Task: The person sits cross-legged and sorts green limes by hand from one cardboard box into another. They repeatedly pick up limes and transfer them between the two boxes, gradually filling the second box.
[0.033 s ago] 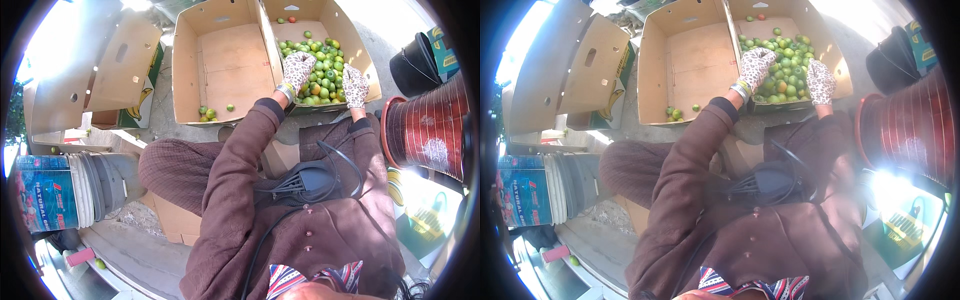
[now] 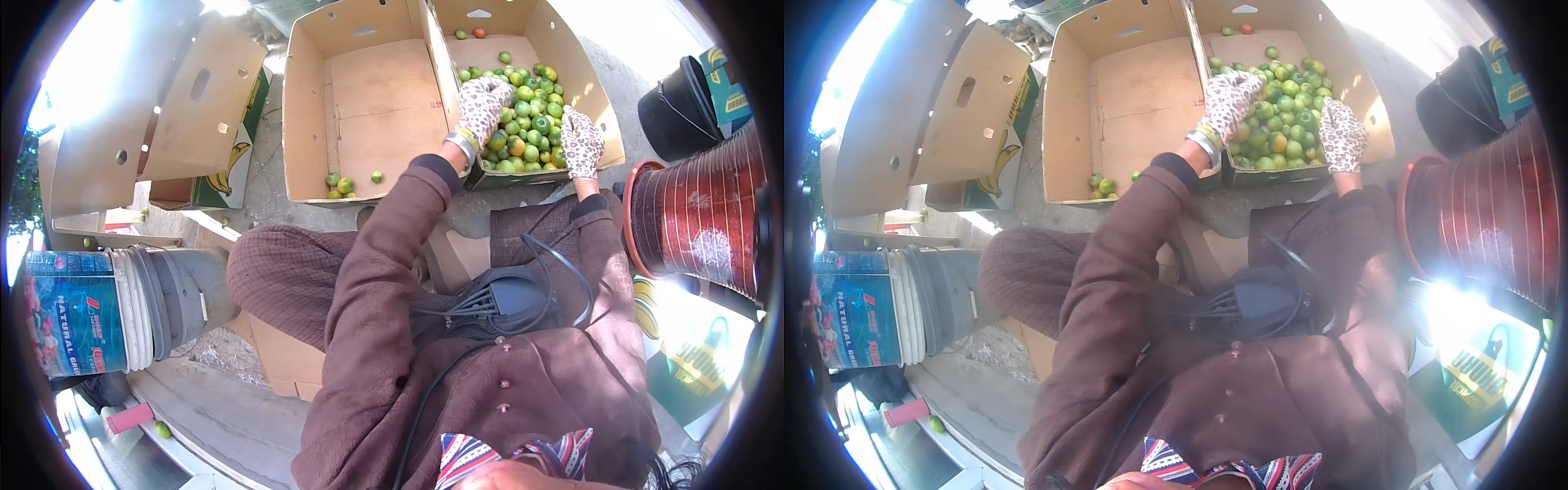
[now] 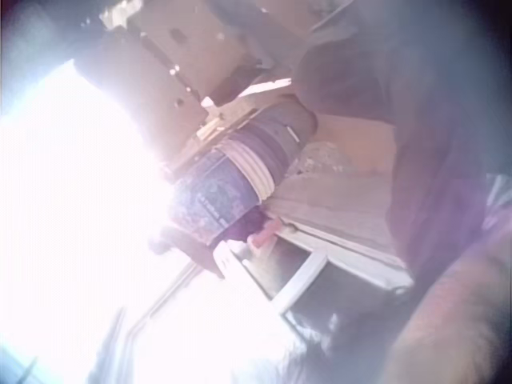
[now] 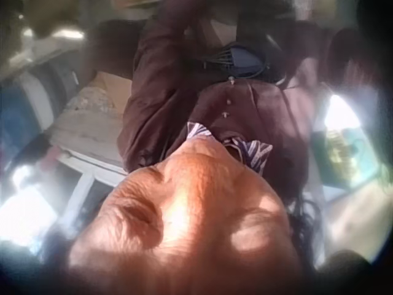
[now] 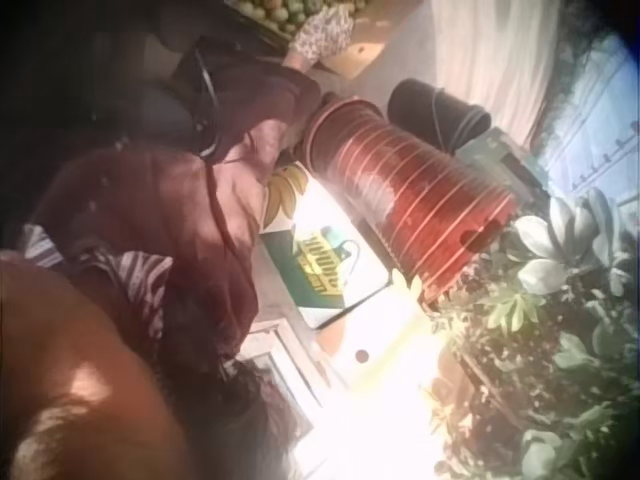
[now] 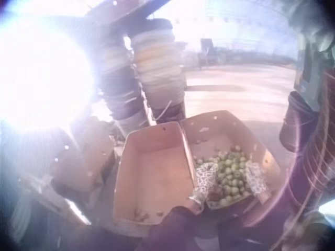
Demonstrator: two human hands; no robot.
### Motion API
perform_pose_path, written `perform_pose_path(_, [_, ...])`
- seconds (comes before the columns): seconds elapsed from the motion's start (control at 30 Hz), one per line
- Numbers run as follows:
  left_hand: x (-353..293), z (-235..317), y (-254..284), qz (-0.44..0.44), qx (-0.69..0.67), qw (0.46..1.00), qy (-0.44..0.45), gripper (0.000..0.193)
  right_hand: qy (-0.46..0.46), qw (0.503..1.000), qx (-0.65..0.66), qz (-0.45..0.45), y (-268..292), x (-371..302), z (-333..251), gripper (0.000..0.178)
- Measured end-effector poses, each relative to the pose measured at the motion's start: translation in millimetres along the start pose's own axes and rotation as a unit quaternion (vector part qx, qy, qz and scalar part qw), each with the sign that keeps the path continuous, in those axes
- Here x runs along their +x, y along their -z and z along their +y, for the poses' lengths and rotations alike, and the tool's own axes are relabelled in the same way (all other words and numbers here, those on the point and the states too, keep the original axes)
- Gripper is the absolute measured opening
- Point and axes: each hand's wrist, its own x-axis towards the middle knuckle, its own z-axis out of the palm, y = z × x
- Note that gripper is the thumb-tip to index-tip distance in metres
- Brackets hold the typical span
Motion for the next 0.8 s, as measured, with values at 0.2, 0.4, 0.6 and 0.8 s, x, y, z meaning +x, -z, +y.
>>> perform_pose_path(0.2, [58.5,-23.1,128.3,0.097,0.0,0.994,0.04,0.022,0.01,0.999,0.034,0.027,-5.1,-7.7,9.4,0.025])
perform_pose_path(0.4, [-24.3,-158.1,218.9,-0.298,0.577,0.707,0.281,0.054,0.021,0.996,0.091,0.006,-6.4,-2.9,-7.0,0.024])
perform_pose_path(0.6, [-55.9,-152.1,178.4,-0.386,0.511,0.672,0.373,0.044,0.009,0.995,0.095,-0.002,8.1,-14.2,10.0,0.024])
perform_pose_path(0.8, [-61.6,-158.6,168.6,-0.388,0.559,0.676,0.282,0.021,0.003,0.993,0.117,-0.005,7.8,-15.6,8.3,0.023])
